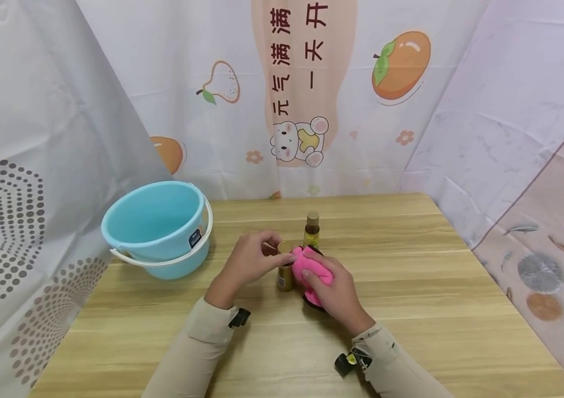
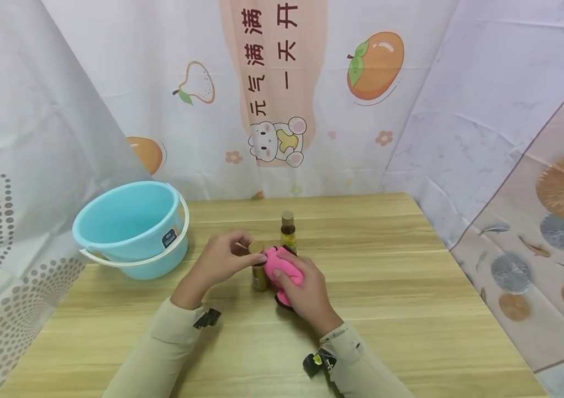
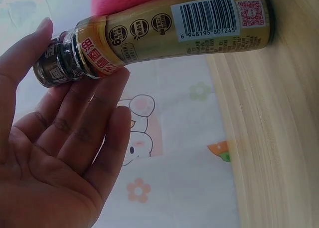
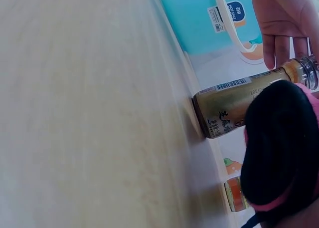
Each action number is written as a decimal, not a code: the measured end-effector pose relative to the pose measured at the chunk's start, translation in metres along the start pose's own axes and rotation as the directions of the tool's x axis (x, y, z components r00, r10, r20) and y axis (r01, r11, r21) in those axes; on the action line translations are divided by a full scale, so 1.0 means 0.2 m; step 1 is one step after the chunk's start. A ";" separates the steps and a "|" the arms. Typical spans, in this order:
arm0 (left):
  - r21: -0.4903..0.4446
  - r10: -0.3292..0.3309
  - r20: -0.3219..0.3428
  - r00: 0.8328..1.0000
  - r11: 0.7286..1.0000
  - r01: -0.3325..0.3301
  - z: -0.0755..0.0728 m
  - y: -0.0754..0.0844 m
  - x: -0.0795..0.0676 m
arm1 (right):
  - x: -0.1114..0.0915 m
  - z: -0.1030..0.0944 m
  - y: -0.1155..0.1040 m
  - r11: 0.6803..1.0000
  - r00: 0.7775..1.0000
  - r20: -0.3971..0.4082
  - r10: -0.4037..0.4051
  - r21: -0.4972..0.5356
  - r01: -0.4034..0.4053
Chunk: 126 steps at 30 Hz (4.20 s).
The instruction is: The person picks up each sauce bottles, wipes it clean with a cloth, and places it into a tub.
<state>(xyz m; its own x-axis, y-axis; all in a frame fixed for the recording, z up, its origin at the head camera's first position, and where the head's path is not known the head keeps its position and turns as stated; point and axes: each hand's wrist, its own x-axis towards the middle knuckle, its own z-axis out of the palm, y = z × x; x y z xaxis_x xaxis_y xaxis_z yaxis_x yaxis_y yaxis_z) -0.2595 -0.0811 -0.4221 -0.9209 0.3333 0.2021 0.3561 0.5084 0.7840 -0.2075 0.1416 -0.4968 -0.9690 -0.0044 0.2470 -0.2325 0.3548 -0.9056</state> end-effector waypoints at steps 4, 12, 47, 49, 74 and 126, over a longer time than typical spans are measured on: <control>-0.032 0.012 0.008 1.000 0.999 -0.012 0.00 0.00 0.01 | 0.00 -0.01 0.00 0.996 0.997 -0.026 -0.077 0.038 0.078; -0.036 0.019 0.001 1.000 0.999 -0.019 0.01 -0.01 0.01 | 0.00 -0.01 -0.04 0.997 0.998 -0.026 -0.053 0.059 0.054; -0.020 -0.007 0.050 0.999 1.000 0.008 0.00 -0.02 0.00 | 0.01 0.00 0.04 0.981 0.990 0.080 0.117 -0.165 -0.103; 0.006 -0.006 0.044 0.999 1.000 0.006 -0.01 -0.02 0.00 | 0.01 0.00 0.04 0.981 0.990 0.080 0.117 -0.166 -0.103; 0.066 0.075 -0.019 0.997 0.995 -0.074 0.00 0.00 0.00 | -0.01 -0.02 0.00 0.994 0.994 -0.016 -0.110 -0.004 0.110; 0.141 0.007 -0.015 1.000 0.990 -0.005 -0.02 0.04 -0.02 | 0.01 0.00 0.05 0.980 0.990 0.091 0.107 -0.176 -0.090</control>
<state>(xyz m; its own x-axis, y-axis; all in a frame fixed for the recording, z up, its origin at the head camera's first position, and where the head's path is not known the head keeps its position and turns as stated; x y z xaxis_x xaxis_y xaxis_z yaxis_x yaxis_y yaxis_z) -0.2546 -0.0819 -0.4136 -0.9207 0.3250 0.2162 0.3793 0.6140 0.6922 -0.2119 0.1455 -0.5044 -0.9918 -0.0516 0.1165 -0.1265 0.5123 -0.8494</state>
